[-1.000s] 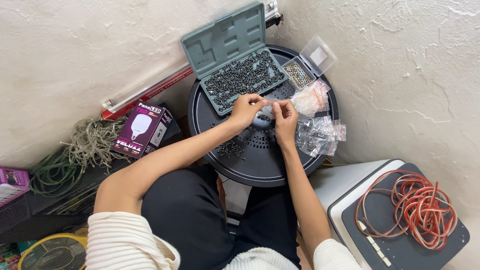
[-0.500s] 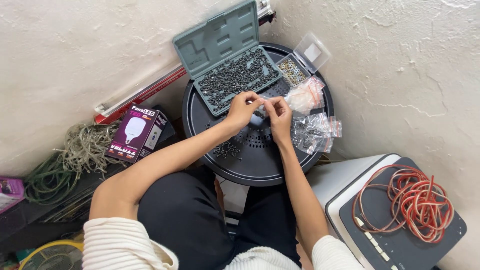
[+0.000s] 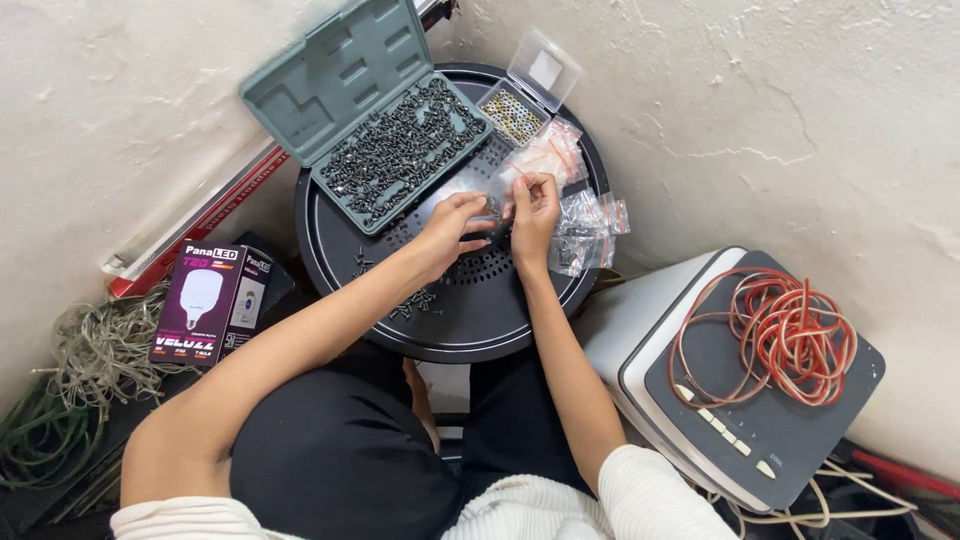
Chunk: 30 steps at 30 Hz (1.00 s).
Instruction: Sorting small electronic components like screws and washers into small plastic bags.
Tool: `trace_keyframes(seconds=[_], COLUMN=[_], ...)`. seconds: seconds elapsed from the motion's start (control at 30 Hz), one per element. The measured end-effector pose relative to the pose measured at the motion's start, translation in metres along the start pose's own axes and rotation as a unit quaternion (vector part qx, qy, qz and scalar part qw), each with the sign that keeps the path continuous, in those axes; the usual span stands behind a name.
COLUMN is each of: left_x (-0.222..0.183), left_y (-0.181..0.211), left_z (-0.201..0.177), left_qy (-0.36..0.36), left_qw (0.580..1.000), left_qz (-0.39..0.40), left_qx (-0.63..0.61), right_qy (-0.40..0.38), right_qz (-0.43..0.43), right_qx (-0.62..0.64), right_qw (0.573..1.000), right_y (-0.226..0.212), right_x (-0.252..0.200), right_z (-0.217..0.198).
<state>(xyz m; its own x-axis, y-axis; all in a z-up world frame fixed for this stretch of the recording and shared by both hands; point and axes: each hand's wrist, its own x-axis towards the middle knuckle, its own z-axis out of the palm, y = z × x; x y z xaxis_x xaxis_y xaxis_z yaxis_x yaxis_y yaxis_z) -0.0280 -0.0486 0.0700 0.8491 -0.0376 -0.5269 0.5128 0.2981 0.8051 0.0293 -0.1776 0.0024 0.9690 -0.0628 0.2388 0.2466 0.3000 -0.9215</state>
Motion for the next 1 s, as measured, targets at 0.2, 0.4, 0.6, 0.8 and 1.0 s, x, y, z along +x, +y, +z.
trace_keyframes(seconds=[0.2, 0.4, 0.6, 0.8, 1.0], left_x=[-0.021, -0.026, -0.002, -0.011, -0.006], left_y=[0.005, 0.007, -0.016, -0.004, -0.013], left_z=[0.030, 0.052, 0.036, 0.029, 0.018], left_qy=[-0.076, -0.112, -0.059, -0.056, -0.045], left_qw=[0.996, 0.993, 0.993, 0.992, 0.991], left_qz=[-0.010, -0.025, -0.048, -0.013, -0.003], left_qx=[-0.036, -0.006, 0.087, 0.108, 0.123], right_qy=[0.121, 0.172, 0.158, 0.141, 0.115], right_qz=[0.079, 0.050, 0.070, 0.077, 0.144], right_qx=[0.003, -0.141, -0.376, -0.522, -0.580], right_qw=[0.989, 0.974, 0.910, 0.837, 0.793], right_y=[-0.006, -0.040, -0.079, -0.081, -0.091], right_x=[-0.013, -0.007, -0.013, -0.013, -0.006], right_z=[-0.042, -0.080, -0.082, -0.090, -0.088])
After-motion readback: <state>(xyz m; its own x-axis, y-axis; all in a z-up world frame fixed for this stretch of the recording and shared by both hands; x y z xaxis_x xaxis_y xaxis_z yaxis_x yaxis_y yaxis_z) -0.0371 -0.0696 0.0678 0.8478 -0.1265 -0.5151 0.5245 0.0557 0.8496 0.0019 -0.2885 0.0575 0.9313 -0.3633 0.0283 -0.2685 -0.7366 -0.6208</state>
